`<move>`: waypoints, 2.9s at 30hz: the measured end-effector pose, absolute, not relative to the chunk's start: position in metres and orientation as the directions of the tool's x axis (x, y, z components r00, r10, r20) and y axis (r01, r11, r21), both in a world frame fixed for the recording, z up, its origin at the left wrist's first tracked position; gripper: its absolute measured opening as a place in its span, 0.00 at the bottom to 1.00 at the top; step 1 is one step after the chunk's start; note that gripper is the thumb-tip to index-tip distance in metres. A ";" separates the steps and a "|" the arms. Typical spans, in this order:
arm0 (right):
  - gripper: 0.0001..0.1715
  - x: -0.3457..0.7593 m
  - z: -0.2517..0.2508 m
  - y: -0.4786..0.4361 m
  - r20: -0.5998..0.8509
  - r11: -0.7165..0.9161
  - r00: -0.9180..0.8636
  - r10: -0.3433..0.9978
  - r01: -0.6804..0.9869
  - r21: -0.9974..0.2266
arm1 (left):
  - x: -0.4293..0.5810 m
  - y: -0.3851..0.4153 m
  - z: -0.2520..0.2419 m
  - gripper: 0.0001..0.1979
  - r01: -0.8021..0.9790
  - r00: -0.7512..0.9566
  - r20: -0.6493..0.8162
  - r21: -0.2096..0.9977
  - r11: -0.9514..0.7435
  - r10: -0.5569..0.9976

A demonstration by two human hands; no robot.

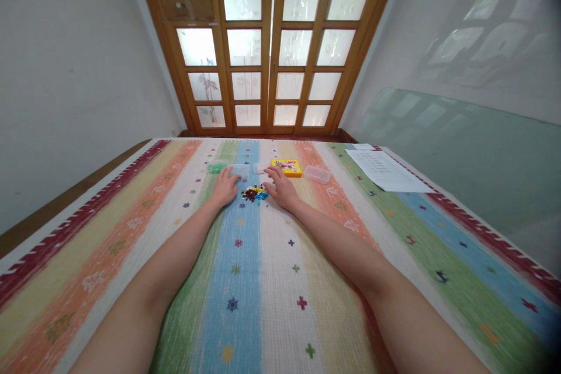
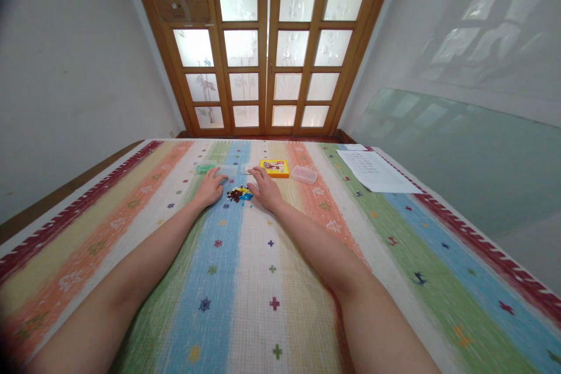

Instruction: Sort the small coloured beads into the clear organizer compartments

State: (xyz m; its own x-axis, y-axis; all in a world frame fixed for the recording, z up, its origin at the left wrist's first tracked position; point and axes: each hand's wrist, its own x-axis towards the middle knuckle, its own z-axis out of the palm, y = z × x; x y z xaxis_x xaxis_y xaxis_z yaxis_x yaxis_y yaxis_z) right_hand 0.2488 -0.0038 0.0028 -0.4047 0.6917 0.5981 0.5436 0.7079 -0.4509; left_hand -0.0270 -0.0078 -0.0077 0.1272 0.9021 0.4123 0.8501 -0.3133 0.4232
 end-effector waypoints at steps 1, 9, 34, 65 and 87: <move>0.29 0.249 0.002 -0.003 0.597 0.708 -0.405 0.693 0.542 -0.453 | -0.027 -0.008 -0.008 0.21 0.849 0.118 0.418 0.428 -0.310 0.901; 0.29 0.249 0.000 -0.001 0.592 0.709 -0.413 0.692 0.544 -0.449 | -0.035 -0.006 -0.004 0.19 0.886 0.002 0.418 0.420 -0.195 0.908; 0.27 0.250 0.000 -0.002 0.552 0.712 -0.458 0.697 0.531 -0.459 | -0.080 0.000 0.005 0.25 0.949 -0.184 0.384 0.309 0.062 0.905; 0.25 0.247 0.010 -0.009 0.716 0.823 -0.489 0.498 0.526 -0.213 | -0.002 -0.033 0.026 0.34 0.729 0.167 0.645 0.429 -0.534 0.746; 0.18 0.238 0.007 -0.009 0.660 0.702 -0.488 0.572 0.707 -0.084 | 0.042 -0.058 0.037 0.34 0.708 0.044 0.598 0.547 -0.447 0.801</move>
